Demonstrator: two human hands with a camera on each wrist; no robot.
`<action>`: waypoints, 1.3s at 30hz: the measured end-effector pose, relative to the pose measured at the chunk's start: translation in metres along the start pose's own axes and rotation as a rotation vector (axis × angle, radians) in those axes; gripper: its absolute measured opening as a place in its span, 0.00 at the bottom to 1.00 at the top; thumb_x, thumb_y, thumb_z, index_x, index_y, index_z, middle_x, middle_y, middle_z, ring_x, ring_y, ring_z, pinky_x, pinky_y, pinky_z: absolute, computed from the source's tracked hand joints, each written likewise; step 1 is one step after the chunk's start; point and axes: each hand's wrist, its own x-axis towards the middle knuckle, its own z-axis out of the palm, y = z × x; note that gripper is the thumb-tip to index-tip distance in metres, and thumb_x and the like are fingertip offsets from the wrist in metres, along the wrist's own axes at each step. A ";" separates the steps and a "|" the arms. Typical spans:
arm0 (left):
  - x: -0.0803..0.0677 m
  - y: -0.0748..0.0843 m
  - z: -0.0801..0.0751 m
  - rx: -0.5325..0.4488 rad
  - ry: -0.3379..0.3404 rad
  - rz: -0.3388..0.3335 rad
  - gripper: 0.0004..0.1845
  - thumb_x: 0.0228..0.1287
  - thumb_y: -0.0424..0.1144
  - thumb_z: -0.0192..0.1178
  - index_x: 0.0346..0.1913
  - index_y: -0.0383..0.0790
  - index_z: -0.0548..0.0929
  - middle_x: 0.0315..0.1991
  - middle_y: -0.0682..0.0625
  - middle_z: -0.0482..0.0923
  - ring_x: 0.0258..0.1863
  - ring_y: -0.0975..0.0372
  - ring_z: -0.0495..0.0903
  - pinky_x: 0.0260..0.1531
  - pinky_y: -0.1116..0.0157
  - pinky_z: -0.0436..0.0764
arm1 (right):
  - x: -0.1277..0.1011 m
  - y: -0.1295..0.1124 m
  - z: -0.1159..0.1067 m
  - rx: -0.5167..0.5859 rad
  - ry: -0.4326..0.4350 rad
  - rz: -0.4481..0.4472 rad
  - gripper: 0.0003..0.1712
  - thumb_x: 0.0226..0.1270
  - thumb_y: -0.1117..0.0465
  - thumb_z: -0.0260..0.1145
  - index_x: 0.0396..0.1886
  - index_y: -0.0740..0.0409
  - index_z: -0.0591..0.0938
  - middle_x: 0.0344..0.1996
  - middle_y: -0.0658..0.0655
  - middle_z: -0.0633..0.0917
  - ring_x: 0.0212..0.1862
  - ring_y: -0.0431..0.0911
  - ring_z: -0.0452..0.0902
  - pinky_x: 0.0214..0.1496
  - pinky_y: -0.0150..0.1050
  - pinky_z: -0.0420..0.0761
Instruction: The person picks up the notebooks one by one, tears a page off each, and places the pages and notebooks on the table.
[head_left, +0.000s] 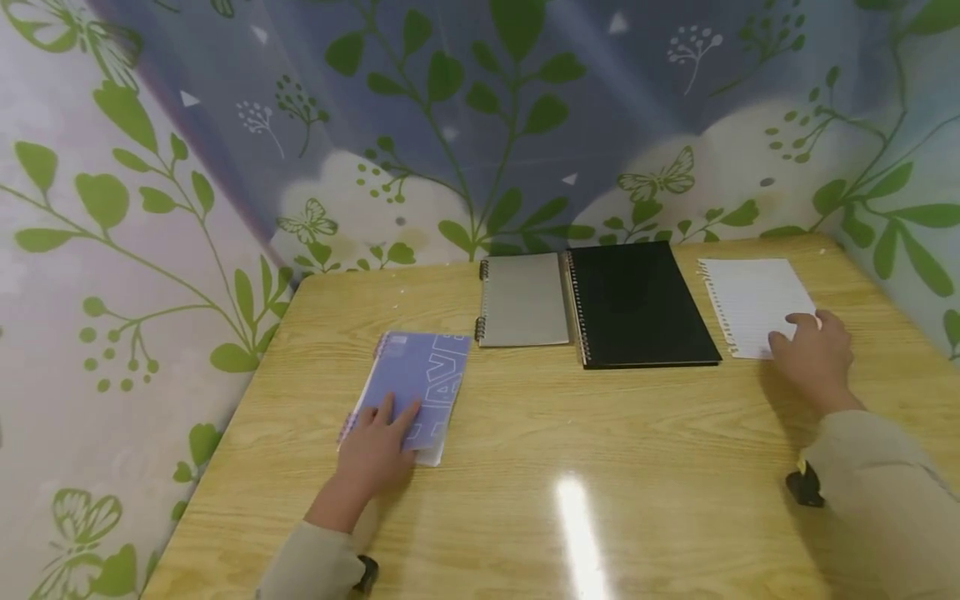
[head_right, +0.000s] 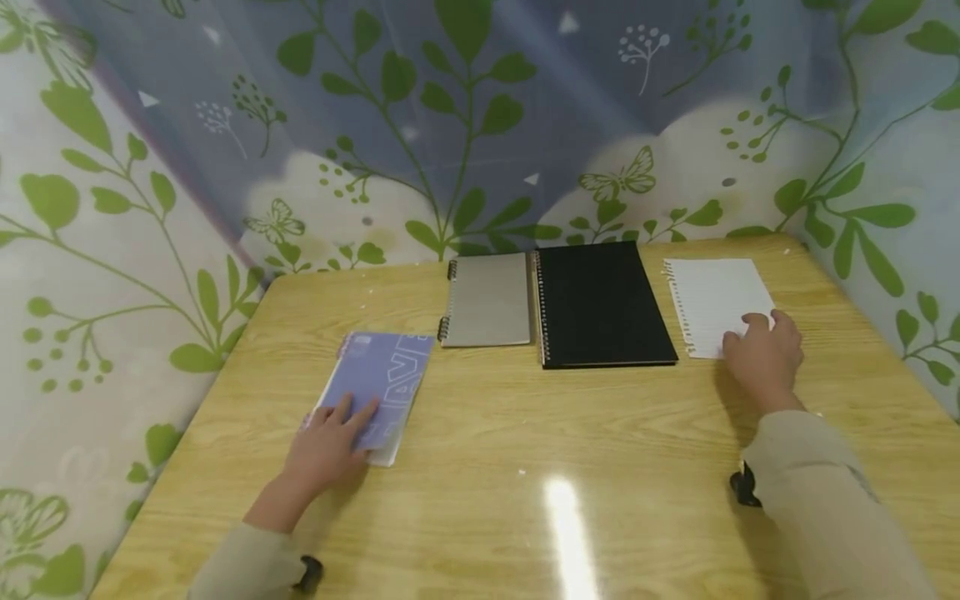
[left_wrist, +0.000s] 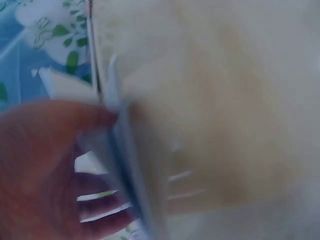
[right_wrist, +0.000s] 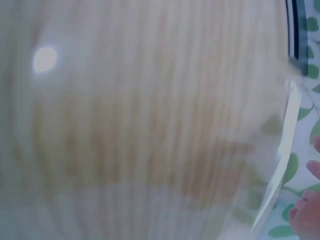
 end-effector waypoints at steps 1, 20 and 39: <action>0.001 0.000 -0.003 -0.028 -0.061 -0.003 0.39 0.56 0.56 0.58 0.69 0.48 0.61 0.69 0.33 0.52 0.63 0.40 0.59 0.52 0.43 0.71 | 0.001 -0.003 0.001 0.010 -0.005 -0.007 0.28 0.68 0.57 0.45 0.56 0.79 0.63 0.63 0.83 0.49 0.64 0.78 0.42 0.56 0.72 0.50; 0.023 -0.005 -0.031 -0.144 -0.241 -0.081 0.42 0.56 0.60 0.58 0.70 0.44 0.59 0.69 0.29 0.48 0.67 0.36 0.50 0.58 0.35 0.57 | -0.004 -0.093 0.036 0.200 -0.193 -0.266 0.22 0.73 0.58 0.46 0.57 0.70 0.70 0.57 0.75 0.65 0.57 0.67 0.63 0.56 0.61 0.65; 0.139 0.064 -0.031 -0.618 -0.085 -0.075 0.32 0.69 0.45 0.45 0.71 0.36 0.51 0.67 0.37 0.61 0.65 0.46 0.62 0.63 0.51 0.64 | -0.022 -0.227 0.118 0.240 -0.338 -0.085 0.27 0.65 0.62 0.44 0.63 0.70 0.63 0.61 0.68 0.70 0.54 0.57 0.70 0.53 0.51 0.72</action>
